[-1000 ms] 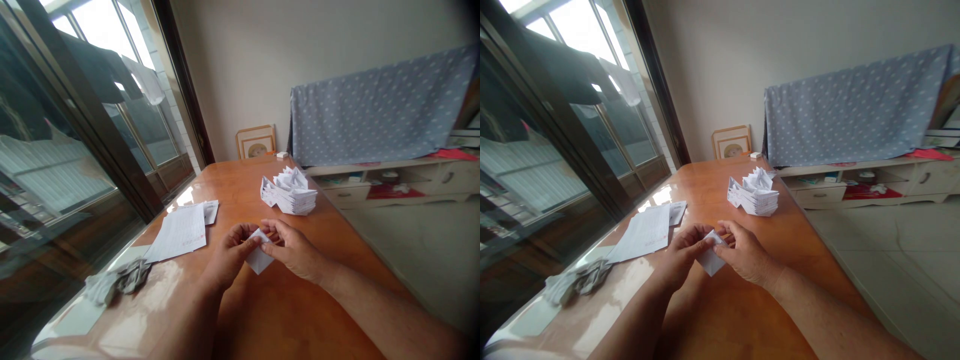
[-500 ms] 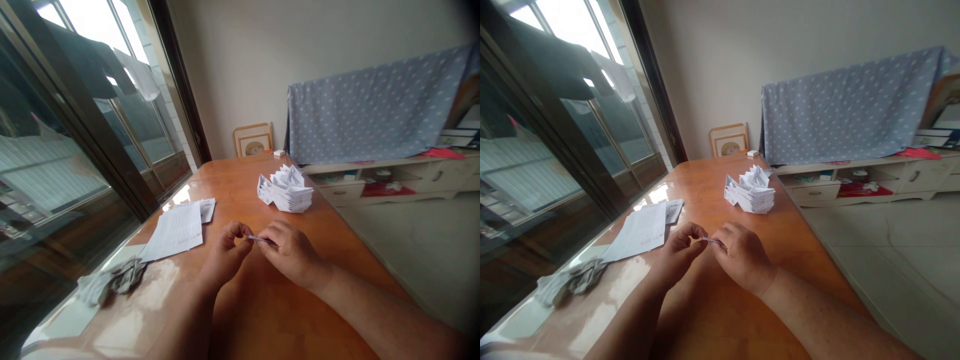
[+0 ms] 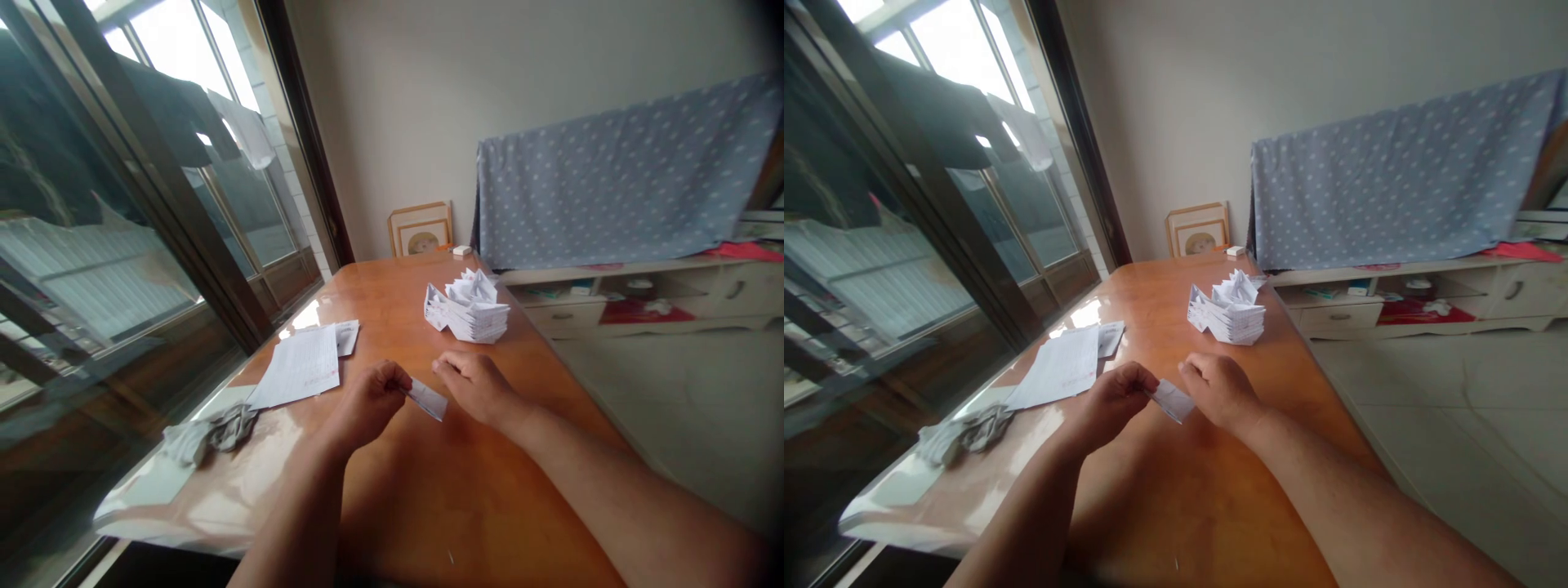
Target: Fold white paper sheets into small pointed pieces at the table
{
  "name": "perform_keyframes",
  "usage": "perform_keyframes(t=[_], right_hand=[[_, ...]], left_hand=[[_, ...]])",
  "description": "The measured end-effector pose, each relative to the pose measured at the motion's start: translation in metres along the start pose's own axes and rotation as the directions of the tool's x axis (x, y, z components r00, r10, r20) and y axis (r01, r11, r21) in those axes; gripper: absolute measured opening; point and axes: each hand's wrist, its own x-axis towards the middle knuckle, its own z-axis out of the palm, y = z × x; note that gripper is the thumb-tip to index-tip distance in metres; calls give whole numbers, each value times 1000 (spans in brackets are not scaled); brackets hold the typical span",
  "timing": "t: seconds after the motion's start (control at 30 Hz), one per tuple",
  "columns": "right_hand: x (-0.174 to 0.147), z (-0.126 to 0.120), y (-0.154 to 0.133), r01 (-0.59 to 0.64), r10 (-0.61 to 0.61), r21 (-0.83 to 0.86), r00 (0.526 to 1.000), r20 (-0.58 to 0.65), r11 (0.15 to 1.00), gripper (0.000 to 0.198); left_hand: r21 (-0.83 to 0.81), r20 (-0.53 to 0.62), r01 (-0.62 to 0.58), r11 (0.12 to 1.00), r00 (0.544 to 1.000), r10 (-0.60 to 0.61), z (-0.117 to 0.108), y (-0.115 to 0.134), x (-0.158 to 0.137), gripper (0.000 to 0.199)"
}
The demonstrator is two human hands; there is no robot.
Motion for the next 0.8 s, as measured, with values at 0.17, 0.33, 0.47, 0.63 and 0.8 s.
perform_keyframes(t=[0.17,0.33,0.47,0.63,0.8], right_hand=[[-1,2,1,9,-12,38,997,82,999,29],[-7,8,-5,76,-100,98,960,260,992,22],[-11,12,-11,175,-160,-12,923,350,984,19],[-16,12,-18,292,-171,-178,851,496,940,24],[-20,12,-23,312,-151,-290,872,466,905,26]], left_hand=[[36,85,41,999,995,-44,-15,2,-21,27],[21,141,88,996,986,-91,-21,-2,-41,24],[-40,91,124,991,989,-120,-13,-14,-51,18],[96,-19,115,989,993,-114,-1,-33,-59,28],[346,-115,61,936,993,-22,1,-34,-59,30]])
